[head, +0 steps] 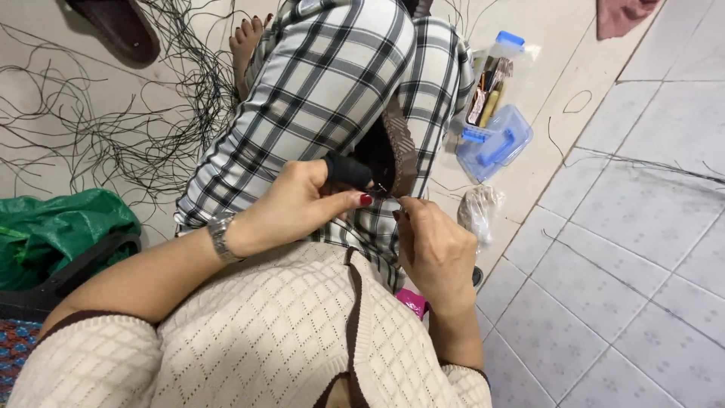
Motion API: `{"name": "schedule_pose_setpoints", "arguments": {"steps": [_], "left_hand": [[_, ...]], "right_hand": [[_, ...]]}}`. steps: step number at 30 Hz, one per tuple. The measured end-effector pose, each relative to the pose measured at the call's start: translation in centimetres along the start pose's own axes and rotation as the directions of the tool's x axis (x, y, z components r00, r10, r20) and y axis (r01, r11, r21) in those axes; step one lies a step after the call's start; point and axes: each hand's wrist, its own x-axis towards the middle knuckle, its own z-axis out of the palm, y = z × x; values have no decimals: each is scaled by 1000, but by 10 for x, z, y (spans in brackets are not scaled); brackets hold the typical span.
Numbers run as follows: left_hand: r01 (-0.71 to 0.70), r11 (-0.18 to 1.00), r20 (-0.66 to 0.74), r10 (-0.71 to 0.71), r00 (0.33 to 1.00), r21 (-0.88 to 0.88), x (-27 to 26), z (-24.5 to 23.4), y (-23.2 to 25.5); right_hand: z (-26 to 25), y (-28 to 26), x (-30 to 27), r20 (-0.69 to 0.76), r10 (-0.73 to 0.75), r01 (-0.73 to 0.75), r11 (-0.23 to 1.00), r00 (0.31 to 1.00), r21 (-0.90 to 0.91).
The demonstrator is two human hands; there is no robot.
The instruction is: Hand-sewing a leather sandal to repair or assemble it using a needle and thread.
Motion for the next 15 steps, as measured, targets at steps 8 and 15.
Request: {"name": "schedule_pose_setpoints", "arguments": {"steps": [8,15], "left_hand": [[107,994,186,-110,976,27,15,-2,-2],[-116,983,-98,130,987,141,15,4,-16]], "right_hand": [[-34,-21,-8,217,188,-110,939,958,-327],[-28,1,-25,76,144,-140,989,987,-58]]}}
